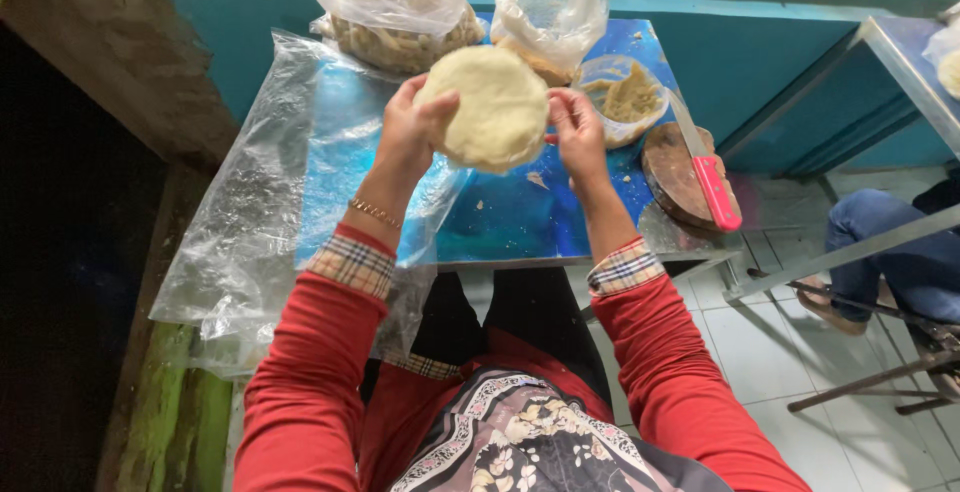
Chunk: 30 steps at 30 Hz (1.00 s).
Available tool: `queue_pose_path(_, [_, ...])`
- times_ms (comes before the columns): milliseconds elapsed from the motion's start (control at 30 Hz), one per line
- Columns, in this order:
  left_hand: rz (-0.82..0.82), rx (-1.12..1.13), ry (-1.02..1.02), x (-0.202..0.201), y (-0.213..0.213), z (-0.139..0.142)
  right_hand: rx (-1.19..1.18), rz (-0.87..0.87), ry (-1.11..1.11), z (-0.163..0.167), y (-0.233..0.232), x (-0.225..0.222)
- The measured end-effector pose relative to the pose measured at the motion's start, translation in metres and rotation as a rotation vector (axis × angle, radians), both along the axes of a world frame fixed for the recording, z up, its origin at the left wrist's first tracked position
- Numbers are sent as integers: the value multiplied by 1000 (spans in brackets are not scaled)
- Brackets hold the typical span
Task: The person pinches off small pieces of dough, rolls them between the fingers into short cylinders, and drops them into a plastic bag. They then flatten dough balls into round discs by hand and peel a plastic sheet off the flattened discs on the table.
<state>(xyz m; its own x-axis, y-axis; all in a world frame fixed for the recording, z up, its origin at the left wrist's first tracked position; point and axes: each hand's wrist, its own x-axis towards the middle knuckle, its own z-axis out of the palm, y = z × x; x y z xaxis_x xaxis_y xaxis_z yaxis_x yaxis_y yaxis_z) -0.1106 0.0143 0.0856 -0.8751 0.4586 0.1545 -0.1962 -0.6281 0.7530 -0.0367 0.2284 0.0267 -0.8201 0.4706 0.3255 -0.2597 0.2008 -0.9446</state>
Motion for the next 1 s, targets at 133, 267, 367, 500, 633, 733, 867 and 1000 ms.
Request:
queue_pose_path(133, [-55, -62, 39, -17, 16, -12, 397, -110, -15, 0, 27, 0])
queue_pose_path(267, [155, -528, 18, -26, 27, -60, 1144, 45, -96, -40, 1, 63])
queue_pose_path(367, [143, -378, 4, -38, 28, -91, 1333, -19, -260, -54, -6, 101])
queue_pose_path(500, [149, -318, -151, -38, 27, -121, 1272, -218, -302, -40, 22, 130])
queue_pose_path(633, [109, -420, -136, -33, 8, -141, 911, -344, -332, -31, 37, 151])
queue_pose_path(733, [56, -427, -116, -29, -7, -149, 935, -371, -265, -33, 26, 151])
queue_pose_path(867, [30, -454, -93, -26, -11, -152, 1007, -396, -147, -21, 20, 138])
queue_pose_path(1000, [26, -453, -108, -24, -10, -157, 1289, -557, -243, 1, 50, 102])
